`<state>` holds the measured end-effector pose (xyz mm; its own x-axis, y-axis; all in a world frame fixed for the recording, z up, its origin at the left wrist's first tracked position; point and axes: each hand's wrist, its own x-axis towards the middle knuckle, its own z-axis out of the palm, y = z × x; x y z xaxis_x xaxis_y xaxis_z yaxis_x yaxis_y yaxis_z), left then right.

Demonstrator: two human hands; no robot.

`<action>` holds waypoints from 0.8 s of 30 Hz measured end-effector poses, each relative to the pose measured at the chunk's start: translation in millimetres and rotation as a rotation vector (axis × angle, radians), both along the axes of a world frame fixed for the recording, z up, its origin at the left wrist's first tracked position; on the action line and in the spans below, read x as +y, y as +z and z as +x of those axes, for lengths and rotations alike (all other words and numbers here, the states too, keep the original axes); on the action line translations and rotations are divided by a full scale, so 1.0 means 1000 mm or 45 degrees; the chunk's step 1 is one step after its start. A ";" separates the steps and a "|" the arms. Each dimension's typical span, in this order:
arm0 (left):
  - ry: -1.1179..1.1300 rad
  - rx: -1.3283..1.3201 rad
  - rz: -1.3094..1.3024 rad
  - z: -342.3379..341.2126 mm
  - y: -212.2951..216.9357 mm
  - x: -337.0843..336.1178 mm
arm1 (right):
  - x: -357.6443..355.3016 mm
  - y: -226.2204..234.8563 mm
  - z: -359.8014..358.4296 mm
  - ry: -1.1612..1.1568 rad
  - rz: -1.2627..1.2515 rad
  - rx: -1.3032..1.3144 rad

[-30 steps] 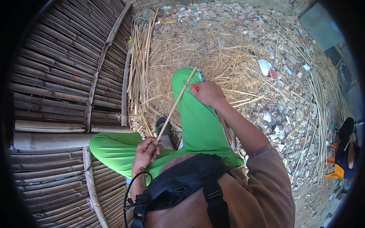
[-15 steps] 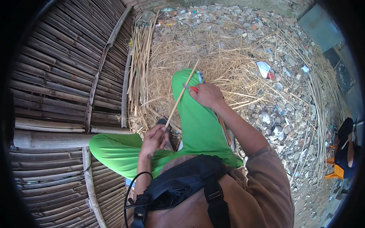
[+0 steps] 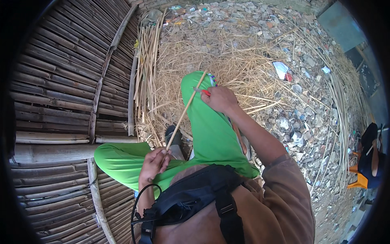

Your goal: The person uses a utility knife to shave thin layers off a long bamboo stick by hand while seated.

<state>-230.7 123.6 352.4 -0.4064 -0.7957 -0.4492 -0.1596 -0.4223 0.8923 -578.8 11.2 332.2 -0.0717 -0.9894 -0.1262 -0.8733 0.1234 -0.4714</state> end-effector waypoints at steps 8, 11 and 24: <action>0.114 -0.061 0.141 0.050 0.023 0.048 | 0.000 -0.005 -0.003 -0.011 -0.004 -0.002; 0.085 -0.054 0.118 0.043 0.017 0.042 | 0.001 -0.006 -0.004 -0.007 -0.007 -0.002; -0.132 0.025 -0.160 -0.075 -0.021 -0.071 | 0.000 0.000 0.000 0.026 -0.035 0.058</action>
<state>-306.1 52.4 331.6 -0.4968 -0.7986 -0.3399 -0.1787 -0.2891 0.9405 -578.6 11.0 332.0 -0.0569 -0.9937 -0.0961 -0.8962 0.0933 -0.4338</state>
